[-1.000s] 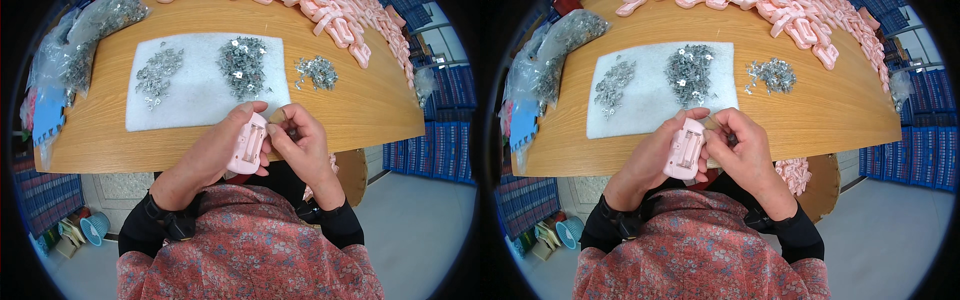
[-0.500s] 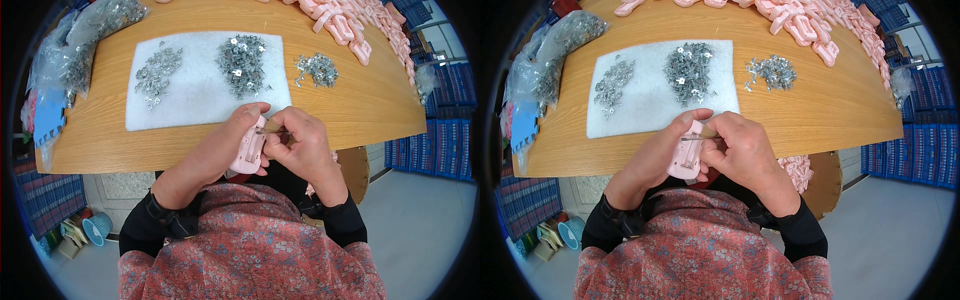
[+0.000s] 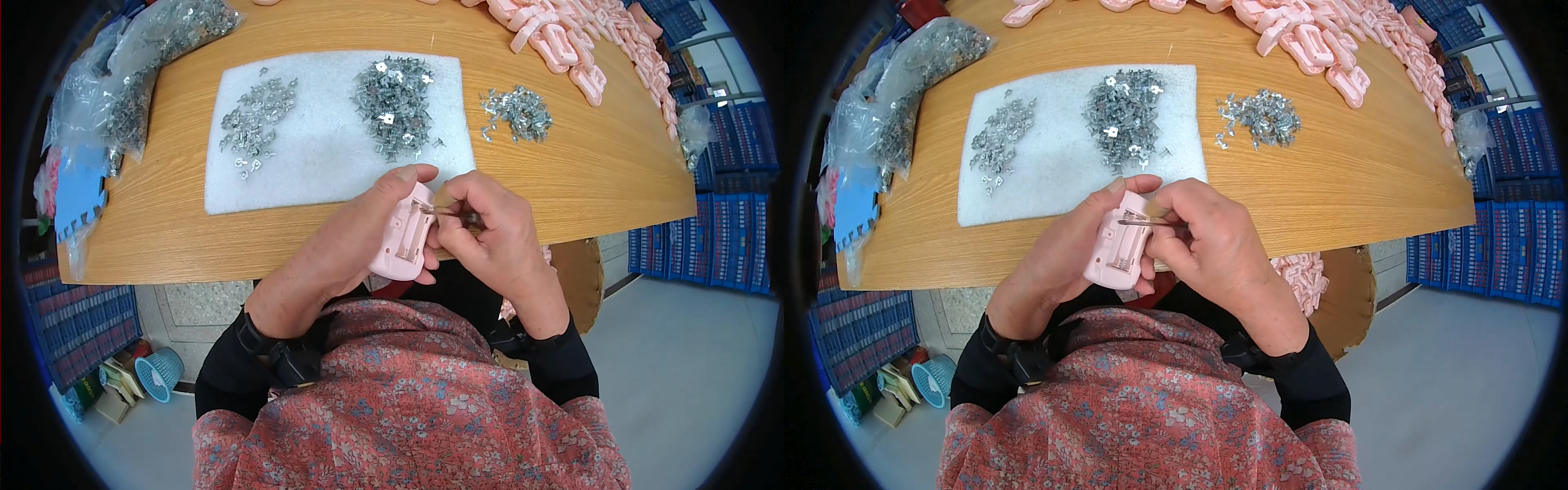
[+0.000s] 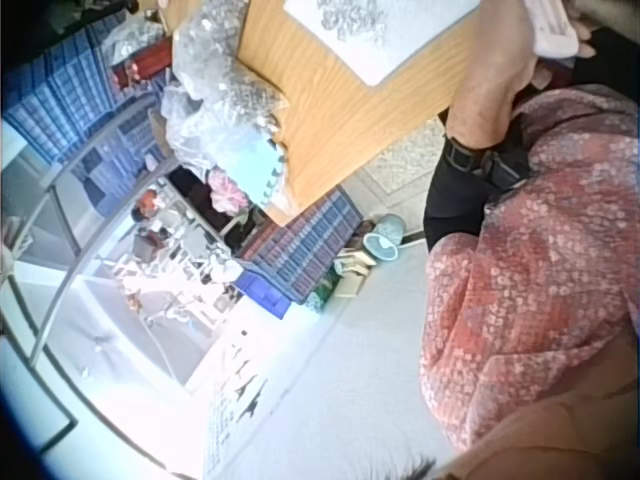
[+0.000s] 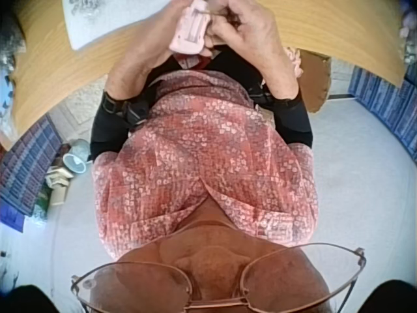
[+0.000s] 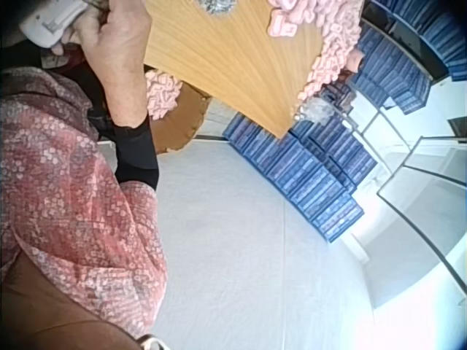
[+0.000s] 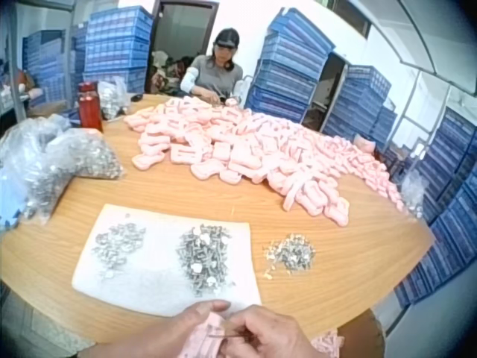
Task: The person sits at a table and assembles pink plastic components by inserting small metal pins into them. They repeatedly pick up a plastic part, insert a pin from a pile on the table, and place the finished unit into a growing stack.
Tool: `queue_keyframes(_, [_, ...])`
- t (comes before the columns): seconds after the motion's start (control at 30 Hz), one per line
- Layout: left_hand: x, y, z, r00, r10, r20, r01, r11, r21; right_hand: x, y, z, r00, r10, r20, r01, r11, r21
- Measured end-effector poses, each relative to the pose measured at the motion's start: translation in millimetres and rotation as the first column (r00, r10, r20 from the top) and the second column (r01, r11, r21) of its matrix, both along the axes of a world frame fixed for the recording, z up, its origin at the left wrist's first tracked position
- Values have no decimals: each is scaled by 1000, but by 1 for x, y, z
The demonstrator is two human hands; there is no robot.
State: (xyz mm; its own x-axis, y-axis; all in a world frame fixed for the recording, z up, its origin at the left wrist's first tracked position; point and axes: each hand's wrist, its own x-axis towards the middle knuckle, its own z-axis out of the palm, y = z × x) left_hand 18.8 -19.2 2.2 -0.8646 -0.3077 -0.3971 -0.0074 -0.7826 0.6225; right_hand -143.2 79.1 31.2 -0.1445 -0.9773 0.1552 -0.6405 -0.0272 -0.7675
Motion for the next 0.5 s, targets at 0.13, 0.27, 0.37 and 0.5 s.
queue_keyframes(0.13, [0,0,2,1000,-1,16,1,1000,-9,2,1,-5,967,-113,230,98,992,75])
queue_keyframes(0.27, [1,0,1,1000,-3,-1,3,1000,-10,6,1,-3,928,-141,345,93,984,151])
queue_keyframes(0.37, [1,1,0,1000,-6,-8,6,1000,-18,8,4,-4,970,-127,207,106,988,108])
queue_keyframes(0.5, [1,3,-2,1000,16,-6,-16,998,-55,10,4,-4,936,-164,311,130,983,127])
